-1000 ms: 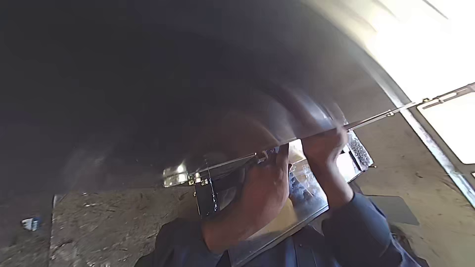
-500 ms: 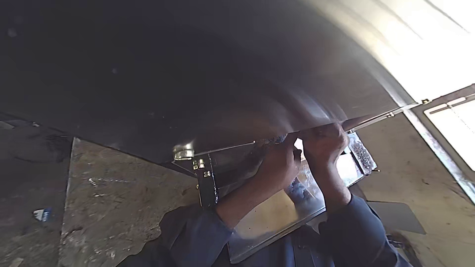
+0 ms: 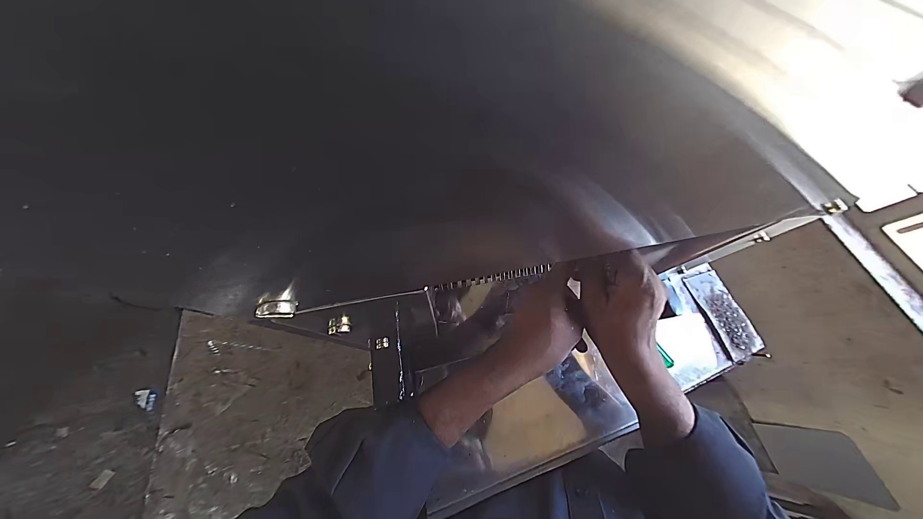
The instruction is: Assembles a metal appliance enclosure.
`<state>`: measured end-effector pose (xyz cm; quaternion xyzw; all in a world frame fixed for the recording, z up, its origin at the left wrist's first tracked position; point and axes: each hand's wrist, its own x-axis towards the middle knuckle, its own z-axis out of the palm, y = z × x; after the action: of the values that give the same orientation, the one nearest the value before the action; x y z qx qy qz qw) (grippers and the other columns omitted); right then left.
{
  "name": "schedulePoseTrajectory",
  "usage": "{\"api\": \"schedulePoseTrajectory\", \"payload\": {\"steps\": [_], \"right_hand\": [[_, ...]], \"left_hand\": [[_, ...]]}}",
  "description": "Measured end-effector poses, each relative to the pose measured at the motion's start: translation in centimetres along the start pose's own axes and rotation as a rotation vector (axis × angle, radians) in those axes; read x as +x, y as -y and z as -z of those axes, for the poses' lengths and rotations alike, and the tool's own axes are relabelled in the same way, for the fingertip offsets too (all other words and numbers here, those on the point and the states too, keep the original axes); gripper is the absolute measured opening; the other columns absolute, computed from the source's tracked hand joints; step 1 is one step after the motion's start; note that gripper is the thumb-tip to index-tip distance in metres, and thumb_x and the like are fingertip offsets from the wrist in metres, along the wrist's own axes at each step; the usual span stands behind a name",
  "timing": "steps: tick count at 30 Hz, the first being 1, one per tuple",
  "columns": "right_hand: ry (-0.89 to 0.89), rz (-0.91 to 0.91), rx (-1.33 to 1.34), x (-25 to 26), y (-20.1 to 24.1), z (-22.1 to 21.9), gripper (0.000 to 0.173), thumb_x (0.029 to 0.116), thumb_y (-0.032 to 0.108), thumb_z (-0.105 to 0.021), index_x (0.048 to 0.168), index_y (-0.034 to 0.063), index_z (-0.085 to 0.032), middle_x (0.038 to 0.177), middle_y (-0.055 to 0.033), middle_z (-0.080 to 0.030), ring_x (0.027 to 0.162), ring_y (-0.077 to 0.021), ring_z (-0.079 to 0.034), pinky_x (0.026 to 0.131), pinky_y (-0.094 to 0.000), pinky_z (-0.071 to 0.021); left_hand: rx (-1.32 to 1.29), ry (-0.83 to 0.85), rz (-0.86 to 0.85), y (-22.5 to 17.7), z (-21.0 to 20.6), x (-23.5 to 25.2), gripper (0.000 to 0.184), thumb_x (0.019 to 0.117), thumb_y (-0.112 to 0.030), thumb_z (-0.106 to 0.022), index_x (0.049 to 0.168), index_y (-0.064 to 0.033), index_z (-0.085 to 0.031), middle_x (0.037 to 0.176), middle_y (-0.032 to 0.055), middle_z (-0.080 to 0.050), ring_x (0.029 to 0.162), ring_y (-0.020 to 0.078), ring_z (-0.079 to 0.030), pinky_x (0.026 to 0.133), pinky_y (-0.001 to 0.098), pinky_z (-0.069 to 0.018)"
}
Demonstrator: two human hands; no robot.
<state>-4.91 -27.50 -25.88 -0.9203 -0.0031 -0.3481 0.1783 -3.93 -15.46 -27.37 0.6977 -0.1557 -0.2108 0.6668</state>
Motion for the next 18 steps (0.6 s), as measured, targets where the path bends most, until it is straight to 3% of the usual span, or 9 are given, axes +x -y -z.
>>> {"api": "schedulePoseTrajectory", "payload": {"steps": [3, 5, 9, 12, 14, 18], "right_hand": [[-0.094, 0.078, -0.042, 0.6, 0.0, 0.2, 0.017, 0.0950, 0.018, -0.065, 0.091, 0.0020, -0.067, 0.072, -0.0099, -0.066, 0.065, -0.0214, -0.067, 0.057, -0.0369, -0.0529], [-0.043, 0.070, -0.061, 0.2, -0.1, 0.0, 0.017, 0.0938, 0.017, -0.066, 0.089, 0.0010, -0.067, 0.072, -0.0110, -0.066, 0.065, -0.0234, -0.067, 0.058, -0.0385, -0.0546], [0.037, 0.081, -0.072, -0.6, -0.9, -0.9, 0.019, 0.0939, 0.018, -0.064, 0.087, 0.0016, -0.070, 0.073, -0.0105, -0.069, 0.064, -0.0225, -0.070, 0.058, -0.0366, -0.0568], [-0.054, 0.119, -0.034, 0.6, -0.4, 0.4, 0.015, 0.0924, 0.016, -0.068, 0.090, 0.0015, -0.069, 0.074, -0.0112, -0.068, 0.065, -0.0224, -0.068, 0.058, -0.0382, -0.0553], [-0.079, 0.121, -0.042, 0.8, -0.1, 0.9, 0.014, 0.0913, 0.017, -0.068, 0.090, 0.0025, -0.068, 0.073, -0.0106, -0.068, 0.064, -0.0214, -0.067, 0.057, -0.0369, -0.0531], [0.069, 0.093, -0.096, -0.6, -0.6, -0.6, 0.020, 0.0948, 0.019, -0.063, 0.091, 0.0010, -0.071, 0.076, -0.0122, -0.071, 0.067, -0.0247, -0.071, 0.059, -0.0388, -0.0571]], "left_hand": [[-0.008, 0.011, 0.008, -0.7, -0.1, 0.0, 0.044, 0.0992, -0.010, -0.063, 0.141, -0.0092, -0.050, 0.086, 0.0043, -0.069, 0.062, 0.0097, -0.068, 0.058, 0.0259, -0.0602], [-0.015, 0.009, 0.034, -0.6, -0.1, 0.0, 0.047, 0.0982, -0.013, -0.065, 0.143, -0.0105, -0.050, 0.084, 0.0038, -0.066, 0.059, 0.0096, -0.064, 0.055, 0.0256, -0.0569], [-0.087, 0.052, 0.121, 0.0, 0.2, -0.2, 0.063, 0.1009, -0.013, -0.062, 0.157, -0.0131, -0.034, 0.075, 0.0041, -0.063, 0.049, 0.0106, -0.059, 0.046, 0.0252, -0.0537], [-0.164, 0.031, 0.034, -1.0, -0.2, -0.2, 0.040, 0.1006, -0.011, -0.062, 0.138, -0.0074, -0.051, 0.069, 0.0009, -0.062, 0.049, 0.0086, -0.059, 0.046, 0.0227, -0.0521], [-0.172, 0.040, 0.037, -1.5, -0.3, -0.3, 0.033, 0.1018, -0.010, -0.060, 0.134, -0.0059, -0.052, 0.070, 0.0015, -0.063, 0.049, 0.0085, -0.059, 0.046, 0.0226, -0.0534], [-0.073, 0.066, 0.151, -0.2, 0.3, -0.4, 0.069, 0.1026, -0.013, -0.059, 0.162, -0.0142, -0.026, 0.077, 0.0057, -0.063, 0.047, 0.0115, -0.058, 0.045, 0.0267, -0.0537]]}}
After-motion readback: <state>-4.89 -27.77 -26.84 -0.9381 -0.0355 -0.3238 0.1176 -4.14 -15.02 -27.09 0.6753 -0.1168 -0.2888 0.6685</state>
